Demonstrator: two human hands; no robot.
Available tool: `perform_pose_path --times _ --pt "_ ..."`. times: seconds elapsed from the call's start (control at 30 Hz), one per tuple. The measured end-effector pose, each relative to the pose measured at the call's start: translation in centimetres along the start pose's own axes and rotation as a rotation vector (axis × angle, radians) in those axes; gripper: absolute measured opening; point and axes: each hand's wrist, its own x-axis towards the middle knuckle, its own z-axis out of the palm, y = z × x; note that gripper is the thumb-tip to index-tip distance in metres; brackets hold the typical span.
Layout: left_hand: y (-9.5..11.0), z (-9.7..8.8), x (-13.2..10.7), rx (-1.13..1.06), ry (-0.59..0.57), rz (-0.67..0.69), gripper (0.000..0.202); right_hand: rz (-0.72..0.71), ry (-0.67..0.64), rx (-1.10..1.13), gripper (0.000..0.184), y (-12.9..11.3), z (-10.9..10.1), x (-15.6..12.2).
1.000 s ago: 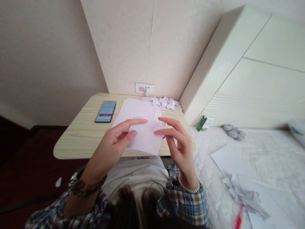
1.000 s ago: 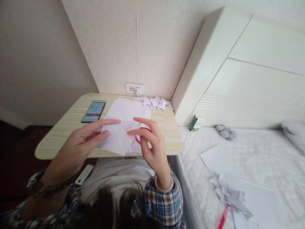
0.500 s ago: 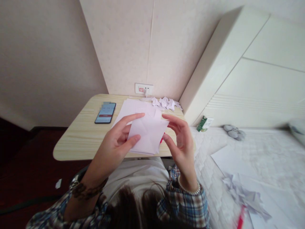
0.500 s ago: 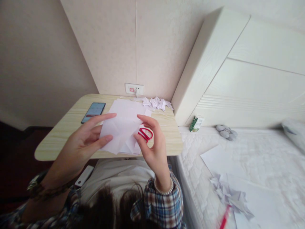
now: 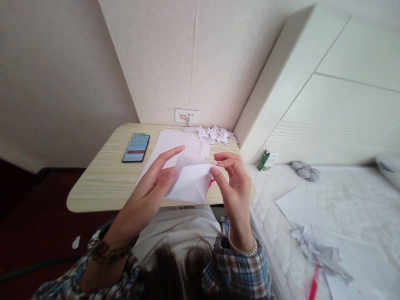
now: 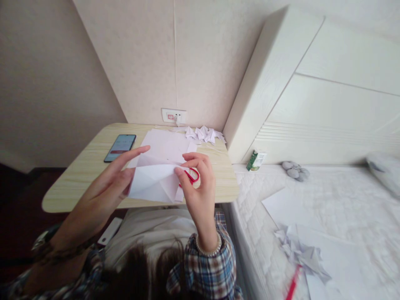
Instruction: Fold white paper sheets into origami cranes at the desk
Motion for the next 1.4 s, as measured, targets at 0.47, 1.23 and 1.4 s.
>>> perform_pose_path --times 0.47,1.23,1.4 --pt "0.0 0.7 0.7 -0.155 0.055 -0.153 0.032 0.434 -0.124 0.29 0.045 0.4 0.9 0.1" --pt "-1.0 -0.8 2.1 0.085 0.055 -0.093 0.023 0.549 0.052 0.295 0.018 -0.3 1.2 0.2" --pt "-0.6 -1.5 2.1 0.078 0.127 -0.081 0.027 0.537 0.101 0.312 0.018 -0.1 1.1 0.2"
